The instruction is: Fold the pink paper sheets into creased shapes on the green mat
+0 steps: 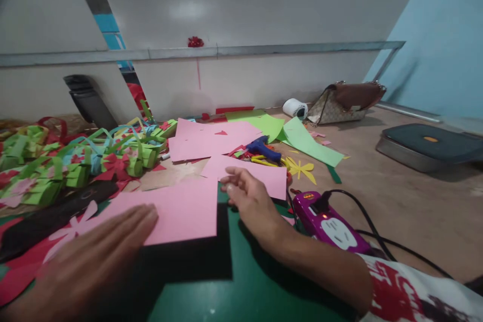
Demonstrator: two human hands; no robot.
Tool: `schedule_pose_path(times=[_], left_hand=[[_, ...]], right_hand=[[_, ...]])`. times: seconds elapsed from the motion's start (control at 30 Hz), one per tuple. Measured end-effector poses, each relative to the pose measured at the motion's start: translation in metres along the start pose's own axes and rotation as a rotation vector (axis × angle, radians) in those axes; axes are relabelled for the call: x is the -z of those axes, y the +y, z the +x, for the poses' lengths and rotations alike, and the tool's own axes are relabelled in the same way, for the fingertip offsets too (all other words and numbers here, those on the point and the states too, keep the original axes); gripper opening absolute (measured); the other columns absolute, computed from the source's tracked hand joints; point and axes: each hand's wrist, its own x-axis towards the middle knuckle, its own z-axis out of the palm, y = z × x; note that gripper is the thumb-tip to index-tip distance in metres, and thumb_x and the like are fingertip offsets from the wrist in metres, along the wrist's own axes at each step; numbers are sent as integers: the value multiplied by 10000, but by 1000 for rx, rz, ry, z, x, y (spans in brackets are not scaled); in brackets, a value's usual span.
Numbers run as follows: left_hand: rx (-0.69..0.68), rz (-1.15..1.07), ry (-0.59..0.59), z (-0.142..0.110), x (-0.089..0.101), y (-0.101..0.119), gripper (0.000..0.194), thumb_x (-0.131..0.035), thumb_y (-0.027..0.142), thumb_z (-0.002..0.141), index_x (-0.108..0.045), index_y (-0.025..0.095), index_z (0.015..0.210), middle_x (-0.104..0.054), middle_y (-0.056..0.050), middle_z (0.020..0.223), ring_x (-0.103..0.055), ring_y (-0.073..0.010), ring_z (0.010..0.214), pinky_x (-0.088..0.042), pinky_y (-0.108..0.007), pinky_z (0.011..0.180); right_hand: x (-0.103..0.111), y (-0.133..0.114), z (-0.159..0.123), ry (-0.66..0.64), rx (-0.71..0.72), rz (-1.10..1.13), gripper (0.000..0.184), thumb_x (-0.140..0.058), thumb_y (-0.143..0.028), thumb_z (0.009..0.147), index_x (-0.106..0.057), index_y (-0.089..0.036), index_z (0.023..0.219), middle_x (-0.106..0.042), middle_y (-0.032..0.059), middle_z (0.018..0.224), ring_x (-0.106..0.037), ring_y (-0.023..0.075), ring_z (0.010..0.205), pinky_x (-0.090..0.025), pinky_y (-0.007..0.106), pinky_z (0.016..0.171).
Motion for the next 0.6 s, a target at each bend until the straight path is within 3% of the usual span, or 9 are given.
schedule_pose_path(times=[0.07, 0.13, 0.3, 0.43, 0.6], left_hand=[[-98, 116, -106, -1, -8, 14, 483, -368, 76, 875, -537, 180, 1316, -624, -105, 1279, -572, -248, 1180, -452, -353, 1009], [-133, 204, -169, 0, -16, 26, 444, -352, 64, 883, -572, 141, 1261, -637, -131, 1248, -596, -260, 1129, -484, -376, 971], [-166, 209, -164, -5, -41, 34, 368, -453, 141, 879, -574, 174, 1226, -641, -130, 1221, -561, -323, 1130, -574, -389, 803], [-135, 122, -126, -14, -57, 31, 461, -489, 154, 826, -518, 221, 1281, -571, -128, 1287, -479, -349, 1178, -560, -381, 775], [-152, 55, -115, -13, -57, 33, 405, -473, 217, 873, -518, 220, 1275, -564, -135, 1265, -479, -339, 1137, -556, -365, 731]], right_hand=[[4, 2, 3, 69, -28, -18, 438, -521, -411, 882, -472, -173, 1246, -587, 138, 1202, -594, 219, 1084, -500, 337, 821], [6, 4, 3, 51, -55, -67, 414, -497, -377, 896, -472, -174, 1256, -580, 148, 1235, -585, 225, 1118, -496, 355, 848], [6, 1, 3, -107, -86, -311, 383, -477, -200, 849, -506, -160, 1229, -570, 146, 1261, -578, 222, 1122, -475, 374, 877], [3, -9, 12, -179, -96, -501, 378, -460, -129, 832, -538, -138, 1201, -585, 132, 1187, -593, 207, 1013, -490, 320, 762], [-3, -13, 23, -220, -162, -538, 393, -474, -59, 782, -554, -110, 1163, -628, 76, 946, -600, 140, 727, -450, 237, 570]])
